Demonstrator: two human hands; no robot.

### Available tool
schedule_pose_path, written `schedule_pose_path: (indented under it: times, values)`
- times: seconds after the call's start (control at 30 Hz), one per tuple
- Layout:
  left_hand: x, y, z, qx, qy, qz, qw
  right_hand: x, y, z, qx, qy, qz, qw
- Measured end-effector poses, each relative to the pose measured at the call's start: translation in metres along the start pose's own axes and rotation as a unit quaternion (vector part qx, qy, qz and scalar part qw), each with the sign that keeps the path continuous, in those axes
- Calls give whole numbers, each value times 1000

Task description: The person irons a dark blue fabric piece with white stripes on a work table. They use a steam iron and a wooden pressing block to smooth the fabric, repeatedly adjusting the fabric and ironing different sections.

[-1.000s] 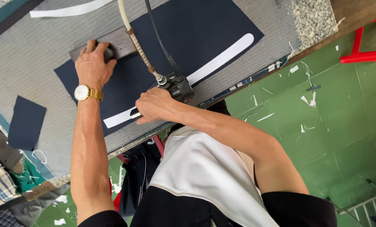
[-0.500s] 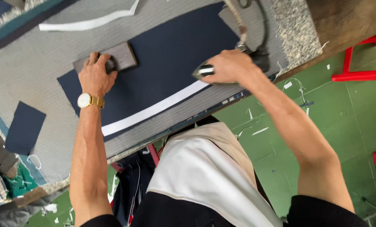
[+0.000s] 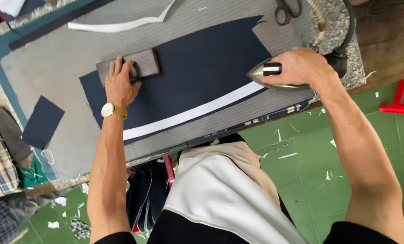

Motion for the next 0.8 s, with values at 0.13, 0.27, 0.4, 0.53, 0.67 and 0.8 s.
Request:
schedule_pose_path:
  times: [0.13,0.27,0.4,0.53,0.67,0.8]
  values:
    - [-5,-6,-2,10,-4,9,1000,-5,0,6,11,-17,0,1000]
    - [-3,-13,2,-87,70,-24,993,-11,-1,8,-2,-43,-32,999]
    - [-4,-23,1,-175,148,11,973,-31,0,13,-8,-46,-81,996]
    - [-1,-29,6,-182,136,18,974,-29,-84,-4,-13,-58,-90,994]
    - [2,-31,15,-216,156,26,964,-47,-176,-3,78,-61,-83,992]
    - [1,-41,20,-234,126,12,964,-67,-277,-5,185,-78,-56,978]
Point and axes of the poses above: each hand's wrist, its own z-axis towards the middle knuckle, its own x-axis out of the back of the hand, y = z × x, the point moved 4 cm from there along z, towards the middle knuckle, and after that the axes turned 9 degrees about y, right-handed, at the moved point
